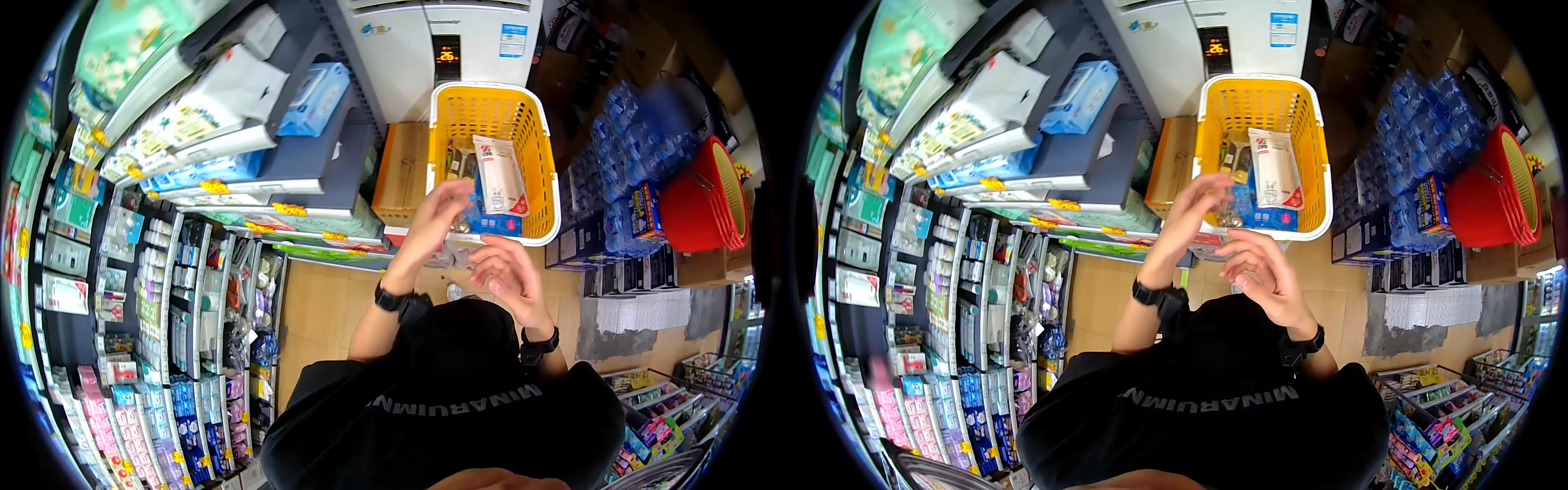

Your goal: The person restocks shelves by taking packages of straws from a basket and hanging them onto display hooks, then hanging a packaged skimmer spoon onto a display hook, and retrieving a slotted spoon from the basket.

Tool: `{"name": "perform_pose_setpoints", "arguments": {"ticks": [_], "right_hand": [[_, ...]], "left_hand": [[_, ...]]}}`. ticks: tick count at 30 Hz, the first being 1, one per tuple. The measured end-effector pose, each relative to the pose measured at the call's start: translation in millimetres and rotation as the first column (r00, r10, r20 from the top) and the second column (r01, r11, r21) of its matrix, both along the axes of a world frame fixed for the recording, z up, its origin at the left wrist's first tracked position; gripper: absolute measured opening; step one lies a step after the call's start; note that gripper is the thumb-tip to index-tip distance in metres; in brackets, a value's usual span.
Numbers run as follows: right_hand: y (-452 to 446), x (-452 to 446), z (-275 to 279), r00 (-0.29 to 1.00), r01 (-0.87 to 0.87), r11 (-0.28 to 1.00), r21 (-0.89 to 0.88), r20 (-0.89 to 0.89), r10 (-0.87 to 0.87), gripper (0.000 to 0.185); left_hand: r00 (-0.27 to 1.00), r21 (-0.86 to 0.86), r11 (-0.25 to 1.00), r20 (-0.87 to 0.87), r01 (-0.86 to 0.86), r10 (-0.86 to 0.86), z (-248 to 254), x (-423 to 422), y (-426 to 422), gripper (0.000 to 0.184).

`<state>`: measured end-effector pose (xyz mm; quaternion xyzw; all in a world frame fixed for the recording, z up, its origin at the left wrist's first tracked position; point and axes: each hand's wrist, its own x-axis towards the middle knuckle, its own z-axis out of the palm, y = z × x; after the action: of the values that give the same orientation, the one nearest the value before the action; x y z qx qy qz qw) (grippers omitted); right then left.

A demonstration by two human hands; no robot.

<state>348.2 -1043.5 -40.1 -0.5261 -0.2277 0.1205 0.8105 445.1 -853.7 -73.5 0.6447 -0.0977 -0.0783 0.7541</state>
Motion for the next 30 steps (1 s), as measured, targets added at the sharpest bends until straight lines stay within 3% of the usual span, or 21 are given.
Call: {"name": "perform_pose_setpoints", "arguments": {"ticks": [5,8,10,11,13,14,18,20,22,26,30], "right_hand": [[-34,29,-6,0.999,0.053,0.998,-0.022,0.008,-0.053,0.055],[-48,44,-9,0.996,0.090,0.996,-0.014,-0.008,-0.090,0.053],[-57,53,-10,0.996,0.091,0.995,-0.036,-0.006,-0.091,0.052],[-59,56,-10,0.996,0.094,0.994,-0.056,-0.003,-0.094,0.051],[-64,63,-11,0.996,0.083,0.995,-0.061,-0.008,-0.084,0.051],[-66,66,-12,0.997,0.072,0.995,-0.068,-0.011,-0.073,0.050],[-70,75,-14,0.998,0.058,0.996,-0.064,-0.026,-0.060,0.049],[-69,77,-13,0.997,0.061,0.996,-0.058,-0.047,-0.063,0.049],[-70,80,-12,0.997,0.054,0.997,-0.054,-0.050,-0.057,0.049],[-71,85,-16,0.998,0.041,0.998,-0.040,-0.043,-0.042,0.049],[-72,89,-17,0.998,0.035,0.998,-0.058,-0.045,-0.038,0.049]], "left_hand": [[0.974,0.090,0.984,-0.182,0.154,-0.135,-27,102,-50,0.036],[0.949,0.149,0.975,-0.294,0.166,-0.116,-53,148,-75,0.038],[0.939,0.304,0.944,-0.343,0.130,-0.019,-78,176,-86,0.046],[0.937,0.304,0.944,-0.349,0.131,-0.018,-98,193,-87,0.046],[0.943,0.602,0.759,-0.330,0.248,-0.047,-158,232,-85,0.052],[0.991,0.582,0.811,-0.135,0.064,0.018,-214,247,-88,0.051],[0.993,0.600,0.795,-0.115,0.094,-0.031,-175,229,-90,0.052],[0.958,0.805,0.571,-0.268,0.163,0.106,-152,222,-93,0.057],[0.952,0.778,0.603,-0.290,0.176,0.095,-184,229,-91,0.057],[0.911,0.695,0.661,-0.410,0.284,0.040,-184,227,-86,0.049],[0.896,0.616,0.750,-0.439,0.240,0.074,-178,220,-86,0.038]]}}
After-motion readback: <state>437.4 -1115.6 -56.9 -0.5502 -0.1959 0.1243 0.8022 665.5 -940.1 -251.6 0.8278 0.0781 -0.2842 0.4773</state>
